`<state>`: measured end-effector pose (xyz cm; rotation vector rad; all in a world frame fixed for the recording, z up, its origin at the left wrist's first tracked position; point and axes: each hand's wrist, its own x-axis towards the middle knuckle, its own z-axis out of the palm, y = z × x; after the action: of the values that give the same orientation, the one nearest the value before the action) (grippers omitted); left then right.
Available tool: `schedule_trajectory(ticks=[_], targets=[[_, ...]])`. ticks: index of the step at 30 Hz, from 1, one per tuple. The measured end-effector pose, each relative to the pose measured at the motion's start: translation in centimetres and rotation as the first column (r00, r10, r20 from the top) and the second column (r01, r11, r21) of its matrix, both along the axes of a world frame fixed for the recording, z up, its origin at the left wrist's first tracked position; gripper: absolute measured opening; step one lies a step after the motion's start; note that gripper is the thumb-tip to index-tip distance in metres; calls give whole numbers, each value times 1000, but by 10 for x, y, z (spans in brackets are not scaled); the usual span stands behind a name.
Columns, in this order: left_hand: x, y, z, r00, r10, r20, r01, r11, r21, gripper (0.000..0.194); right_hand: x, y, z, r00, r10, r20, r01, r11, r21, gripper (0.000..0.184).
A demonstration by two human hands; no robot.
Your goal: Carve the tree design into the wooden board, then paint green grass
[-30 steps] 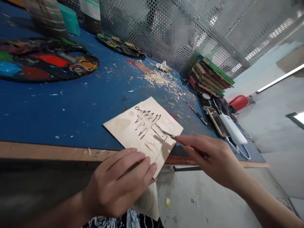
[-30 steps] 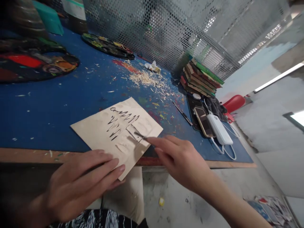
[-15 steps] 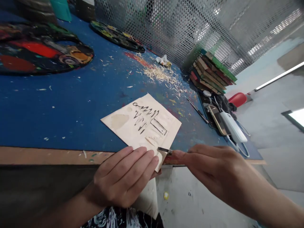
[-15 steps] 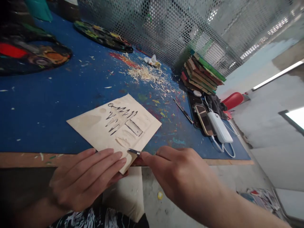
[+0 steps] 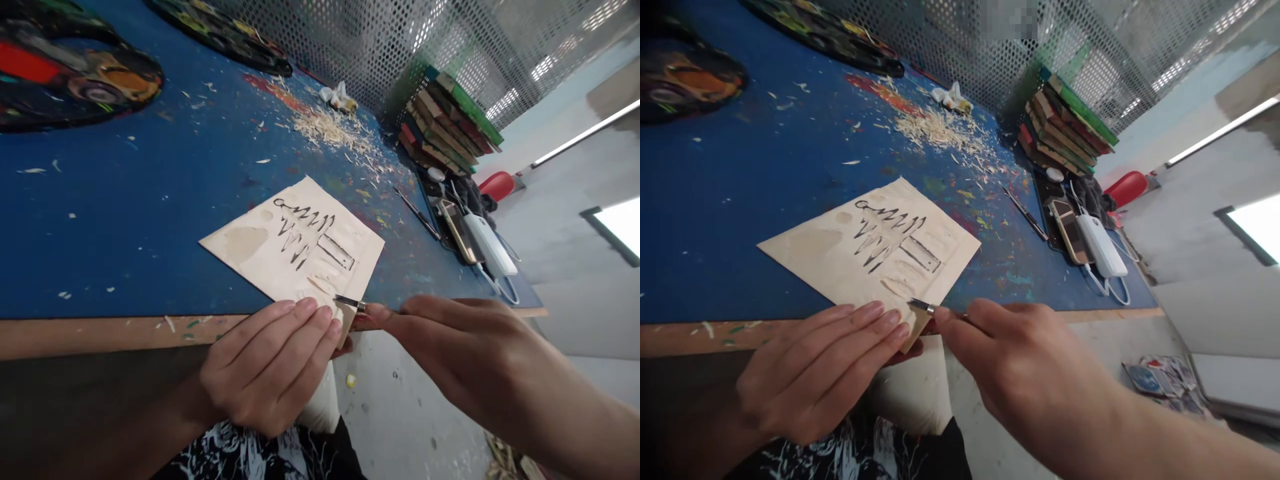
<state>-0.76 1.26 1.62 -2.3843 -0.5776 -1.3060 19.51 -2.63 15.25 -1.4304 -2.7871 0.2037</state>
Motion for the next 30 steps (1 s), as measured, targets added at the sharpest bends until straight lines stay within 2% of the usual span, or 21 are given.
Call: schedule_trajectory(ticks=[5, 11, 15, 22, 26, 30], targets=[[-2, 0, 0, 1000, -29, -6, 29, 1000, 8, 26, 3, -9, -10, 1000, 5, 20, -7, 998, 64, 29], [0, 1, 1, 1000, -24, -7, 24, 999, 21, 29, -7, -9, -23, 995, 67, 80, -84, 971, 224, 32], [1, 2, 2, 1000, -12, 25, 10, 999, 51, 30, -6, -6, -27, 998, 34, 56, -44, 980, 194, 32], [-1, -1, 0, 1000, 22, 12, -22, 1000, -1, 23, 18, -6, -21, 996, 37, 80, -48, 987, 151, 33], [0, 0, 1, 999, 20, 31, -20, 1000, 1, 23, 17, -4, -15, 983, 82, 166, -112, 978, 176, 37], [0, 1, 3, 999, 19, 27, -19, 1000, 7, 25, 12, -4, -8, 980, 110, 166, -139, 975, 171, 34]])
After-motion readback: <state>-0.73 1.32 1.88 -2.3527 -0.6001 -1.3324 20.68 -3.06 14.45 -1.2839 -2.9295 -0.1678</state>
